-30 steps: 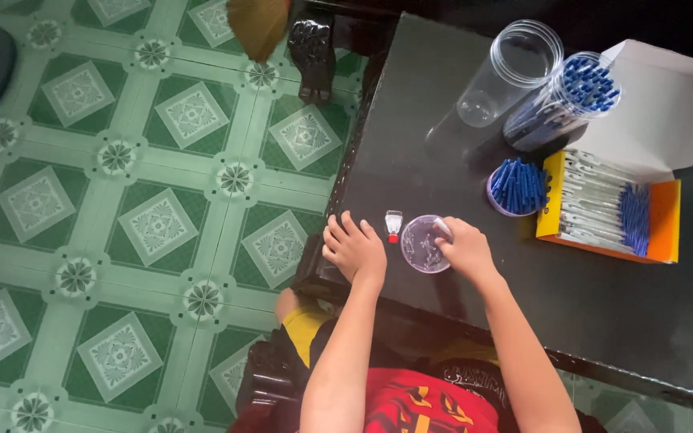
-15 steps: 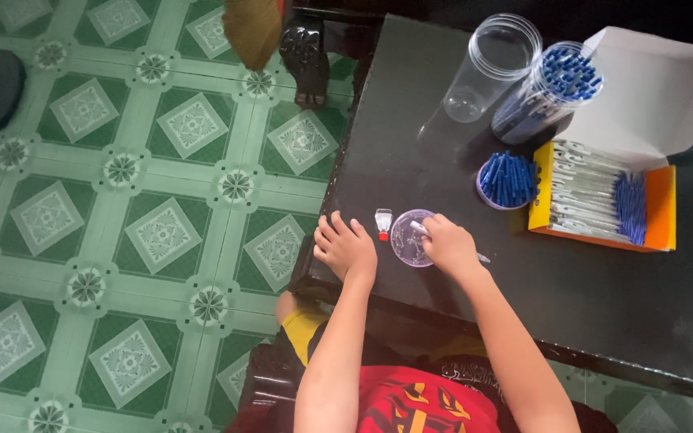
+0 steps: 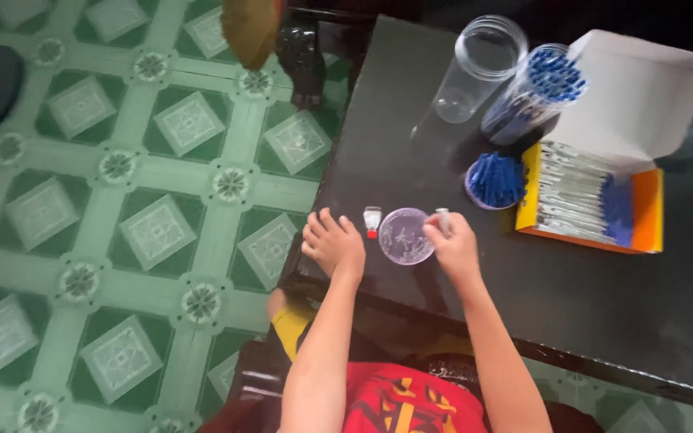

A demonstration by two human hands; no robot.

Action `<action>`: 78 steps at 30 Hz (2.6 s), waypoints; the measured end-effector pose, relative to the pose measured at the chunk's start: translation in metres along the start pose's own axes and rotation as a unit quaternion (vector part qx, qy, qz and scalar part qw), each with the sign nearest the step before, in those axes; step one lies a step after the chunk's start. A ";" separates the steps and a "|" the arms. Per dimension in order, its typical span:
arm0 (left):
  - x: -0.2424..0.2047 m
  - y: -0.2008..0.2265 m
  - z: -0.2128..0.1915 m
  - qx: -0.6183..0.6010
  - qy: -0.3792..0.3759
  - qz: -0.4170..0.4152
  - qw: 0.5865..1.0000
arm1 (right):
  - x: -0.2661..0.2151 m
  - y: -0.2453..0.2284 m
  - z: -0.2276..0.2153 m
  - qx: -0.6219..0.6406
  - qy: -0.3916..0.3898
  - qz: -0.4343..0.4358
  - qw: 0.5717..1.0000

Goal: Manually assembling pens by inserting internal components into the barrels using a small rod.

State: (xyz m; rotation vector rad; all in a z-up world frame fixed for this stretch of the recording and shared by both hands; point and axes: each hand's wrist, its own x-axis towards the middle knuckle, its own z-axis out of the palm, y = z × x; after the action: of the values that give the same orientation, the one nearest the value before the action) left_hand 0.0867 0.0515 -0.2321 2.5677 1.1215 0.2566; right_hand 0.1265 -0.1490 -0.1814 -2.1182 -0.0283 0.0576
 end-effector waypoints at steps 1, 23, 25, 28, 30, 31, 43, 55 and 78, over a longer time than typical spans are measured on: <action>0.005 0.000 0.003 0.004 0.003 -0.005 1.000 | -0.001 -0.003 0.001 0.003 -0.006 -0.001 1.000; -0.127 0.010 -0.102 -0.503 -0.259 0.228 0.792 | -0.122 -0.045 -0.037 0.310 -0.081 0.107 0.941; -0.124 0.012 -0.105 -0.519 -0.258 0.207 0.788 | -0.127 -0.055 -0.040 0.325 -0.095 0.114 0.934; -0.124 0.013 -0.104 -0.576 -0.122 0.111 0.800 | -0.134 -0.046 -0.037 0.285 -0.173 0.105 0.937; -0.128 0.016 -0.106 -0.559 -0.047 0.166 0.811 | -0.135 -0.029 -0.030 0.268 -0.208 0.103 0.935; -0.133 0.016 -0.108 -0.555 -0.052 0.169 0.813 | -0.139 -0.032 -0.029 0.272 -0.205 0.108 0.934; -0.132 0.032 -0.104 -0.499 -0.002 0.361 0.788 | -0.139 -0.029 -0.038 0.290 -0.152 0.037 0.944; -0.139 0.055 -0.098 -0.512 -0.284 0.251 0.770 | -0.137 -0.007 -0.068 0.322 -0.192 0.099 0.922; -0.140 0.052 -0.074 -0.486 -0.363 0.088 0.790 | 0.101 0.149 -0.288 -0.449 0.012 0.232 0.863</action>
State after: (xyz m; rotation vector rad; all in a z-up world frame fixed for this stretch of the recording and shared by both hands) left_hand 0.0065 -0.0683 -0.1492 1.5562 0.2862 -0.1107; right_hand 0.2417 -0.4672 -0.1616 -3.0149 0.5792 0.3639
